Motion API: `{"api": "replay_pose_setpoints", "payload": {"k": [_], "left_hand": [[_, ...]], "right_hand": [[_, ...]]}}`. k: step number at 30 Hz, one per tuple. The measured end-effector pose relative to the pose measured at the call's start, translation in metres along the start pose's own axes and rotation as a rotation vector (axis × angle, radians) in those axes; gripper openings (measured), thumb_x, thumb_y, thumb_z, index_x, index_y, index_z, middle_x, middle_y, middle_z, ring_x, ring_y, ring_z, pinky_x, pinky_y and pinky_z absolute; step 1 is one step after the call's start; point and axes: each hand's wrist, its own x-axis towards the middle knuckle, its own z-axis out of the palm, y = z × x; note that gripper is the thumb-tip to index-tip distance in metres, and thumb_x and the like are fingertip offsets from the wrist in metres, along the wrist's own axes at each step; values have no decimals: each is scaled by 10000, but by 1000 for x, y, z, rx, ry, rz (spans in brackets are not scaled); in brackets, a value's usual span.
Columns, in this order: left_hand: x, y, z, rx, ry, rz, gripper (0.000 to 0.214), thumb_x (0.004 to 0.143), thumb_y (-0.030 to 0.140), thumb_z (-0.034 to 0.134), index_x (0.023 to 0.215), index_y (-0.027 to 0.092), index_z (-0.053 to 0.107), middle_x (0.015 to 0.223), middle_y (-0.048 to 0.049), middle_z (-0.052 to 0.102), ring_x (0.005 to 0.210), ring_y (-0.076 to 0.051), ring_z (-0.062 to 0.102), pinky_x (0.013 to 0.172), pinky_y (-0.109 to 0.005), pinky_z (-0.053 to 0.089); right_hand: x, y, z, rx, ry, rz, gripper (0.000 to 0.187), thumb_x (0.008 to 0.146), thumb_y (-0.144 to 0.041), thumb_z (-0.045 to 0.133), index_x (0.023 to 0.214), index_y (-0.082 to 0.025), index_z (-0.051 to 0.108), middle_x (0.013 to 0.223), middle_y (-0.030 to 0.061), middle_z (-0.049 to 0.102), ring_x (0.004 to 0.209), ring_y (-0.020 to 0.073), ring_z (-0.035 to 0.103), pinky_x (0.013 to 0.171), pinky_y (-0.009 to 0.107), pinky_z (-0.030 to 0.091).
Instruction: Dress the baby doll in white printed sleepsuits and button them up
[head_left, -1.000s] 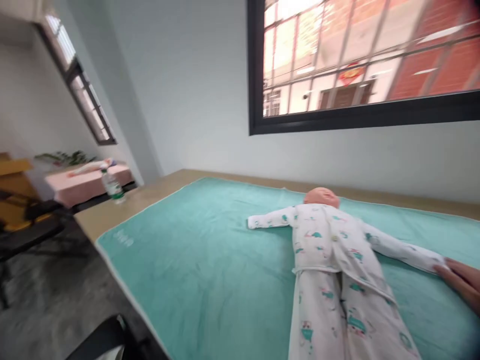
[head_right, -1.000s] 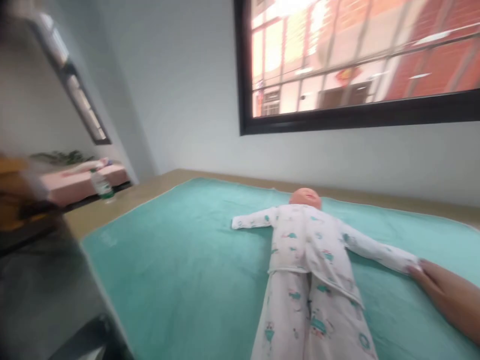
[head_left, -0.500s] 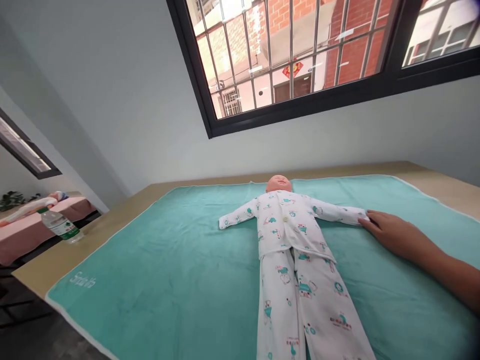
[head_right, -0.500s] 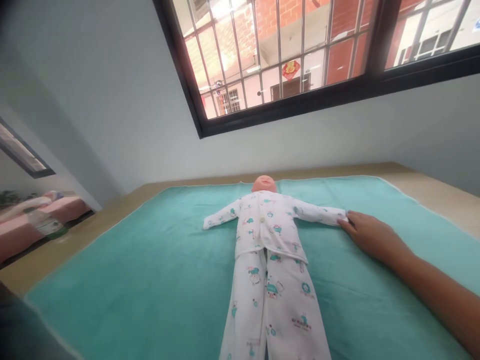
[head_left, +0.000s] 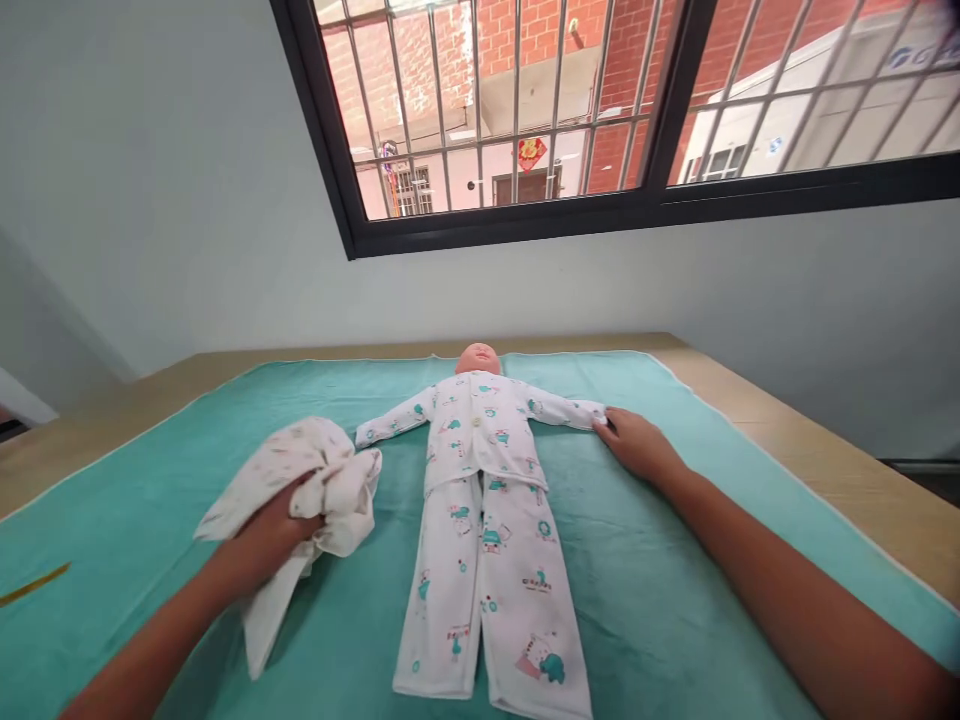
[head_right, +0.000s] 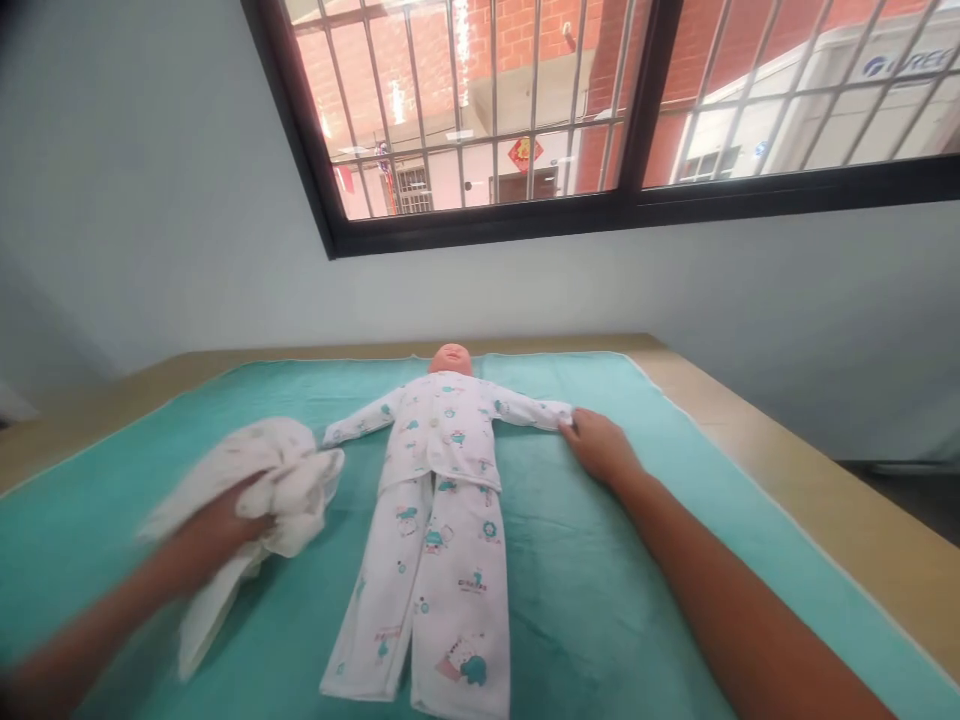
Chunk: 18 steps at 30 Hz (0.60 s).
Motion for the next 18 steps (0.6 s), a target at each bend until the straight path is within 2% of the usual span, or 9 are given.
{"api": "replay_pose_setpoints", "payload": {"k": [2,5,8,12,15,18], "left_hand": [[3,-4,18,46,-79,21,488,713,302,635,1194,221,606,1234,-47,647,1100,-349,596,956,-449,475],[-3,-9,31,110,-53,-42,460,749,343,548,1194,228,567,1187,-54,660,1053,-360,618,891,-497,503],[-13,-12,31,133,44,-34,431,775,394,510,1181,256,558,1255,-37,623,1153,-362,567,914,-508,497],[-19,-17,32,164,81,-5,461,785,419,508,1210,244,546,1337,-45,571,1230,-347,515,973,-480,467],[-20,-23,36,175,95,-48,518,784,437,513,1250,211,522,1331,-88,571,1201,-351,533,946,-448,470],[-21,-21,36,189,94,-85,467,775,442,534,1183,213,547,1234,-97,618,1094,-347,585,867,-433,486]], "right_hand": [[-2,-2,-2,4,18,-3,379,963,-423,330,1046,-182,611,1148,135,654,1074,265,588,864,342,432],[-2,-5,-3,23,18,31,371,953,-432,345,1044,-185,606,1112,136,665,1034,277,603,841,361,442],[-1,-7,-1,64,19,123,396,923,-442,394,1169,-175,551,1152,146,656,1036,304,611,838,390,458],[2,-1,8,127,64,177,561,891,-432,438,1364,-133,400,1387,177,507,1240,328,506,1008,431,405],[5,8,12,187,104,178,581,892,-434,424,1373,-110,401,1428,188,455,1302,319,450,1082,429,359],[8,-1,3,285,233,146,551,895,-420,417,1350,-110,436,1415,183,461,1324,312,420,1116,440,328]]}}
